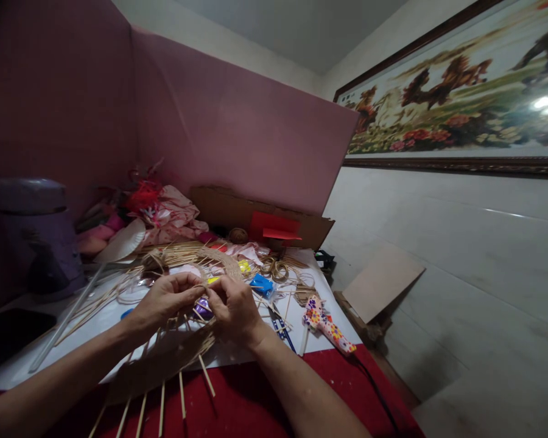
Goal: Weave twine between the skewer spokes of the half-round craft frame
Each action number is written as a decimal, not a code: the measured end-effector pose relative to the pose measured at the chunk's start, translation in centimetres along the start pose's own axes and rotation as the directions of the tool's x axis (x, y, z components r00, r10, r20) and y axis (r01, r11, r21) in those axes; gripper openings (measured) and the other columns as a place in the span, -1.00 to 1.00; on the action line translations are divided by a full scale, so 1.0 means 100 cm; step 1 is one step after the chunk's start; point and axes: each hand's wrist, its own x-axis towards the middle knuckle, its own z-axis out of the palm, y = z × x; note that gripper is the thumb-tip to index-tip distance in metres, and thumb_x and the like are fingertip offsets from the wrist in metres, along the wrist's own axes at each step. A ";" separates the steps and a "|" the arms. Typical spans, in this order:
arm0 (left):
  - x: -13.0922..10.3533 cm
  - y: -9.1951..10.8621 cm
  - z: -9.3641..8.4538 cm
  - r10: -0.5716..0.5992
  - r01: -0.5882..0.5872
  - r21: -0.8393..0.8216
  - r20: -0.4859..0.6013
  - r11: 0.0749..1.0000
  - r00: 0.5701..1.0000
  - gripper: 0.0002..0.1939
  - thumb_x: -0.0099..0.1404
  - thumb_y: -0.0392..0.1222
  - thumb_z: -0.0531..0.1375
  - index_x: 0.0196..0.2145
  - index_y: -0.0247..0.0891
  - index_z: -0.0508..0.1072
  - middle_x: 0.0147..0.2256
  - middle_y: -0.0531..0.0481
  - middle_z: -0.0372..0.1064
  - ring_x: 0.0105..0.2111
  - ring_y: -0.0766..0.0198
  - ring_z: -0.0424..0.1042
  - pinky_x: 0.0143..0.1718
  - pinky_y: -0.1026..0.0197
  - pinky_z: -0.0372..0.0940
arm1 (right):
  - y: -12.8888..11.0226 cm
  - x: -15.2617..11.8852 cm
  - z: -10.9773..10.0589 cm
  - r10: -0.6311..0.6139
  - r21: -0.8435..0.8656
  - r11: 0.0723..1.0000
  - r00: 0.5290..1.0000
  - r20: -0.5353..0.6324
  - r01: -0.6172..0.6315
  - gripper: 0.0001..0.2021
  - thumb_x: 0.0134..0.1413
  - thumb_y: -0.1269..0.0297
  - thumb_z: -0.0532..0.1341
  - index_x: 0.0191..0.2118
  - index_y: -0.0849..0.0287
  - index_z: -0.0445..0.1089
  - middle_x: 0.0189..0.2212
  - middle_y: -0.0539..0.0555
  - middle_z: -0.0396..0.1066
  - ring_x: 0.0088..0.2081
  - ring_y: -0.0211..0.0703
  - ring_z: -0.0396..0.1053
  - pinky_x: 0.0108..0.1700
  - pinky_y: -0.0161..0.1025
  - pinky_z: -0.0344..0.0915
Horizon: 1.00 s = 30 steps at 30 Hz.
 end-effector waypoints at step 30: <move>-0.002 -0.001 0.003 -0.079 0.097 -0.129 0.140 0.987 0.987 -0.56 -0.10 0.14 0.30 -0.53 -0.26 0.23 -0.82 0.27 0.02 -0.83 0.52 -0.06 -0.79 0.42 -0.18 | -0.001 -0.001 0.001 -0.136 -0.028 0.990 0.991 -0.016 0.136 -0.86 0.03 0.49 0.05 -0.31 0.19 0.32 -0.40 0.07 0.36 -0.32 -0.17 0.31 -0.26 -0.25 0.24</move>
